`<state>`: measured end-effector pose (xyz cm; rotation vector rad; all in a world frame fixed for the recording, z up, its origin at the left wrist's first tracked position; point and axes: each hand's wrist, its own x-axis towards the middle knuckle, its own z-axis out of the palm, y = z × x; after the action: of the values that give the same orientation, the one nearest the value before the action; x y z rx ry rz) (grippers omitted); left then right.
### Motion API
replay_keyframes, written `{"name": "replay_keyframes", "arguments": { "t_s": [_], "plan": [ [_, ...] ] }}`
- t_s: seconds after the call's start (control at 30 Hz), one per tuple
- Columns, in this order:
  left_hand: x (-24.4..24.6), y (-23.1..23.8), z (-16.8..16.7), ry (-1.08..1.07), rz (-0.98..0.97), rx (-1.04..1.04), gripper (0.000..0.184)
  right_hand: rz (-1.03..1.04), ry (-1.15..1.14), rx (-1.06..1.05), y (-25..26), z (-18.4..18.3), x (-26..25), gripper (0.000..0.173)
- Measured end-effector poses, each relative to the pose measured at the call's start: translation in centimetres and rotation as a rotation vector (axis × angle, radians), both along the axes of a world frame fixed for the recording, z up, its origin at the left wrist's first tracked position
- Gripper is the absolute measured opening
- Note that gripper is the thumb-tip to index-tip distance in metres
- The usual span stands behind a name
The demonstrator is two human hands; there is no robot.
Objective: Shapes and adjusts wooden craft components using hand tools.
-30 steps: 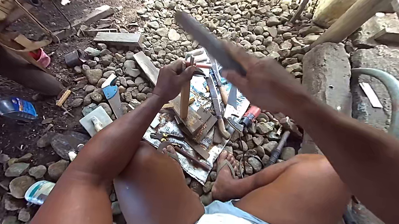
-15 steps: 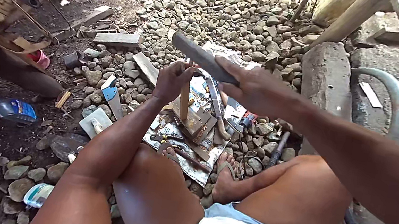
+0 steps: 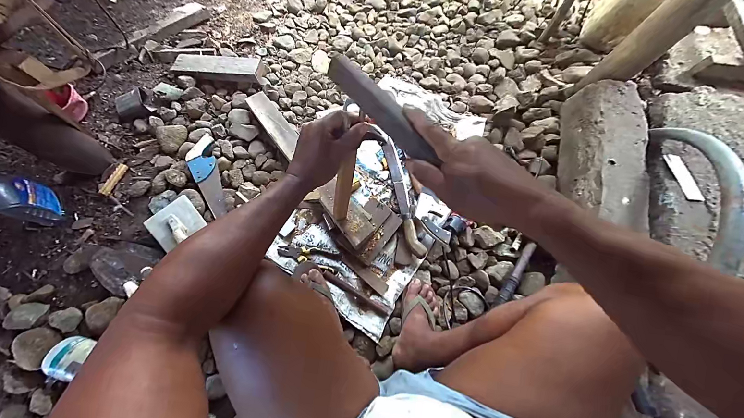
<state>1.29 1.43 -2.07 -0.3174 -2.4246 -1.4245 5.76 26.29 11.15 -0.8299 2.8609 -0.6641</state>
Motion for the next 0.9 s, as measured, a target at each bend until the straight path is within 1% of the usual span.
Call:
{"name": "replay_keyframes", "arguments": {
  "t_s": [0.03, 0.07, 0.1, 0.13, 0.17, 0.2, 0.23, 0.27, 0.3, 0.33, 0.37, 0.43, 0.47, 0.53, 0.67, 0.77, 0.87, 0.9],
  "plan": [
    [0.0, 0.0, -0.2, 0.013, -0.010, -0.002, 0.025, -0.006, -0.066, 0.044, 0.3, -0.1, -0.2, 0.068],
    [-0.2, 0.0, -0.4, 0.044, -0.002, -0.012, 0.026, -0.032, -0.053, -0.005, 0.6, 0.4, -0.3, 0.066],
    [0.1, 0.1, -0.5, 0.063, 0.029, -0.036, 0.026, -0.071, -0.008, -0.111, 0.9, 0.9, -0.1, 0.065],
    [0.8, 0.6, 0.2, 0.036, 0.086, -0.099, 0.026, -0.120, 0.031, -0.228, 1.2, 1.7, 0.3, 0.064],
    [1.8, 1.3, 2.8, -0.146, 0.137, -0.220, 0.027, -0.158, 0.055, -0.337, 1.4, 2.5, 0.5, 0.063],
    [1.8, 1.9, 8.2, -0.648, 0.082, -0.286, 0.031, -0.179, 0.076, -0.429, 1.9, 3.3, 0.7, 0.060],
    [1.5, 0.8, 3.1, -0.156, 0.108, -0.263, 0.029, -0.187, 0.109, -0.503, 2.7, 3.8, 0.8, 0.052],
    [0.4, -0.2, 0.4, 0.035, 0.042, -0.153, 0.030, -0.187, 0.148, -0.567, 3.6, 3.9, 1.0, 0.041],
    [-0.1, -0.9, -0.6, 0.079, -0.028, -0.088, 0.031, -0.164, 0.194, -0.643, 4.6, 3.5, 1.2, 0.030],
    [-0.3, -1.3, -0.8, 0.070, -0.059, -0.053, 0.032, -0.114, 0.232, -0.732, 5.5, 2.8, 1.4, 0.025],
    [-0.4, -1.5, -0.7, 0.048, -0.062, -0.028, 0.032, -0.052, 0.251, -0.806, 6.3, 2.0, 1.7, 0.026],
    [-0.4, -1.9, -0.4, -0.011, -0.045, 0.020, 0.035, 0.020, 0.161, -0.910, 7.8, 0.2, 2.8, 0.039],
    [-0.5, -2.1, -0.2, -0.021, -0.027, 0.039, 0.036, 0.008, 0.099, -0.941, 8.3, -0.7, 3.5, 0.045],
    [-0.4, -2.5, 0.0, -0.033, -0.009, 0.040, 0.035, -0.079, 0.027, -0.969, 9.2, -2.6, 5.2, 0.046],
    [-0.4, -3.0, 0.8, -0.046, -0.043, 0.015, 0.029, -0.251, -0.104, -1.041, 10.9, -5.0, 8.1, 0.030],
    [-0.3, -2.8, 1.0, -0.052, -0.048, -0.007, 0.028, -0.337, -0.275, -1.180, 11.2, -5.9, 10.4, 0.038],
    [-0.1, -1.9, 1.6, -0.069, 0.007, -0.036, 0.029, -0.373, -0.467, -1.331, 11.2, -7.0, 12.1, 0.034],
    [-0.3, -1.7, 1.6, -0.072, 0.016, -0.024, 0.030, -0.368, -0.525, -1.375, 11.3, -7.4, 12.2, 0.036]
  ]
}}
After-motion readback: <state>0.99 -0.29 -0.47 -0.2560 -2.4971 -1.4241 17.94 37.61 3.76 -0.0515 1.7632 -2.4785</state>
